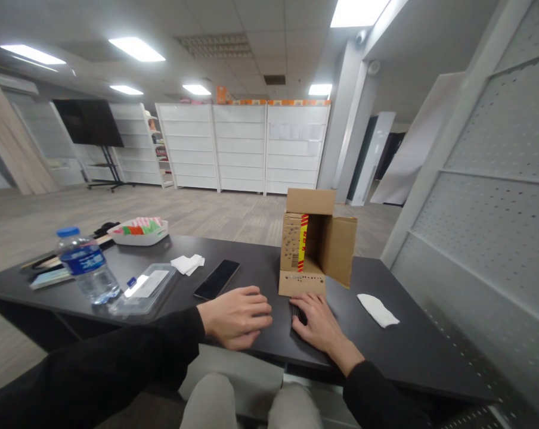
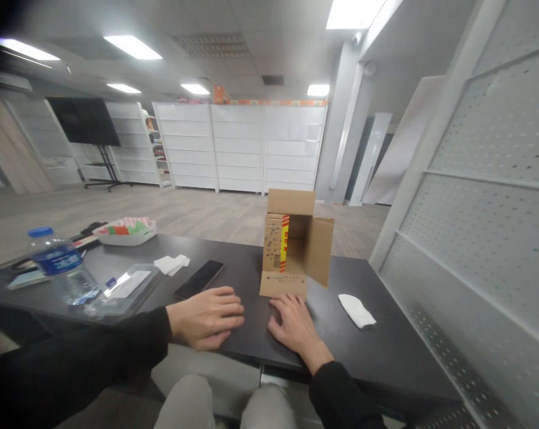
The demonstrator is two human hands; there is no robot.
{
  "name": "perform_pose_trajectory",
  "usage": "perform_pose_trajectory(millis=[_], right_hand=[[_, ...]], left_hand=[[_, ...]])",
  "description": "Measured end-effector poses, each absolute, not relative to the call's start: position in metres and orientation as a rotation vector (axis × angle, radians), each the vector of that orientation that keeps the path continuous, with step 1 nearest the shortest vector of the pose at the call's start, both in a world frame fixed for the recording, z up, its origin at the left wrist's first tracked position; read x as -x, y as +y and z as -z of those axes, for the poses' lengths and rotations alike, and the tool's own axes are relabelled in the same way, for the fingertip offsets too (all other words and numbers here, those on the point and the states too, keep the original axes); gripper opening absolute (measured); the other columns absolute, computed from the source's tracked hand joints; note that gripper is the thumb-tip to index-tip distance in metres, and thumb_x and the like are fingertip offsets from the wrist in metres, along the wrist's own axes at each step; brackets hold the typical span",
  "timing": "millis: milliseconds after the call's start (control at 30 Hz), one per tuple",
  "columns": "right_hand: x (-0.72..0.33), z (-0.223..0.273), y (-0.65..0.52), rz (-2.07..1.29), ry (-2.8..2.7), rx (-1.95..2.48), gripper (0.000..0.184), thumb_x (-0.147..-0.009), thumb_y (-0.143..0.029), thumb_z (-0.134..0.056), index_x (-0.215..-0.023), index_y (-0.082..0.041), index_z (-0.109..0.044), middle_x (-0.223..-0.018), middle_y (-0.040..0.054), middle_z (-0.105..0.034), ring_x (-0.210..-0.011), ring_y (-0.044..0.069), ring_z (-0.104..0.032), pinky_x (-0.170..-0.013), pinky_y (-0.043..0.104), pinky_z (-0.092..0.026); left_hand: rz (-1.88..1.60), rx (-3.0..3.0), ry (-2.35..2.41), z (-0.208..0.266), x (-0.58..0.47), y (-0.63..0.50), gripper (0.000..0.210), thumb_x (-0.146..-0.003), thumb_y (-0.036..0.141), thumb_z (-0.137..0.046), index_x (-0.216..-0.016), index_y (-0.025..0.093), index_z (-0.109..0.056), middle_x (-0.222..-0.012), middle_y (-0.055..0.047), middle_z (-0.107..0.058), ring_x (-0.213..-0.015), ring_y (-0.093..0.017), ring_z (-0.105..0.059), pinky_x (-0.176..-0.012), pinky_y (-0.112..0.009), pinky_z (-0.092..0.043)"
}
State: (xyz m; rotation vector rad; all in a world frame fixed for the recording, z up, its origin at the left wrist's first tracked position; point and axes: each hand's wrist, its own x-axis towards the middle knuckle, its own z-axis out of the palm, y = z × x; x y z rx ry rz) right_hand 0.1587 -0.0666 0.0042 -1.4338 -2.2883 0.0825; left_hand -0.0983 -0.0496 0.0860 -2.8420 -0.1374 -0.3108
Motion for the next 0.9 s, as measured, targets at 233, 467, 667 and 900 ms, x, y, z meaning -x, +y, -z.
perform_pose_trajectory(millis=[233, 467, 667, 900], right_hand=[[-0.159, 0.001, -0.065, -0.064, -2.273, 1.417, 0.033, -0.083, -0.023, -0.053, -0.114, -0.019, -0.066, -0.116, 0.008, -0.066, -0.105, 0.024, -0.054, -0.095, 0.038, -0.035], [-0.157, -0.003, -0.066, -0.069, -2.266, 1.411, 0.029, -0.086, -0.023, -0.053, -0.112, -0.02, -0.066, -0.112, 0.0073, -0.068, -0.104, 0.022, -0.055, -0.094, 0.037, -0.037], [-0.157, 0.001, -0.065, -0.056, -2.235, 1.369, 0.025, -0.091, -0.023, -0.05, -0.109, -0.02, -0.067, -0.109, 0.0071, -0.068, -0.102, 0.022, -0.056, -0.093, 0.038, -0.037], [-0.157, 0.0, -0.065, -0.055, -2.221, 1.345, 0.026, -0.096, -0.025, -0.044, -0.109, -0.02, -0.066, -0.106, 0.0074, -0.068, -0.099, 0.021, -0.057, -0.09, 0.036, -0.038]], left_hand=[[0.321, 2.852, -0.005, -0.085, 0.106, -0.048, 0.026, -0.08, 0.023, -0.05, -0.104, 0.018, -0.058, -0.099, -0.008, -0.067, -0.092, -0.02, -0.059, -0.092, -0.038, -0.04], [0.329, 2.869, 0.018, -0.079, 0.119, -0.032, 0.029, -0.077, 0.023, -0.05, -0.105, 0.017, -0.057, -0.098, -0.009, -0.067, -0.093, -0.021, -0.06, -0.093, -0.04, -0.04], [0.306, 2.986, 0.039, -0.073, 0.128, -0.049, 0.034, -0.072, 0.021, -0.05, -0.105, 0.018, -0.056, -0.091, -0.009, -0.066, -0.089, -0.022, -0.059, -0.086, -0.039, -0.042], [0.28, 3.101, -0.104, -0.069, 0.16, -0.081, 0.032, -0.07, 0.018, -0.047, -0.101, 0.018, -0.054, -0.087, -0.007, -0.064, -0.084, -0.021, -0.057, -0.084, -0.04, -0.042]])
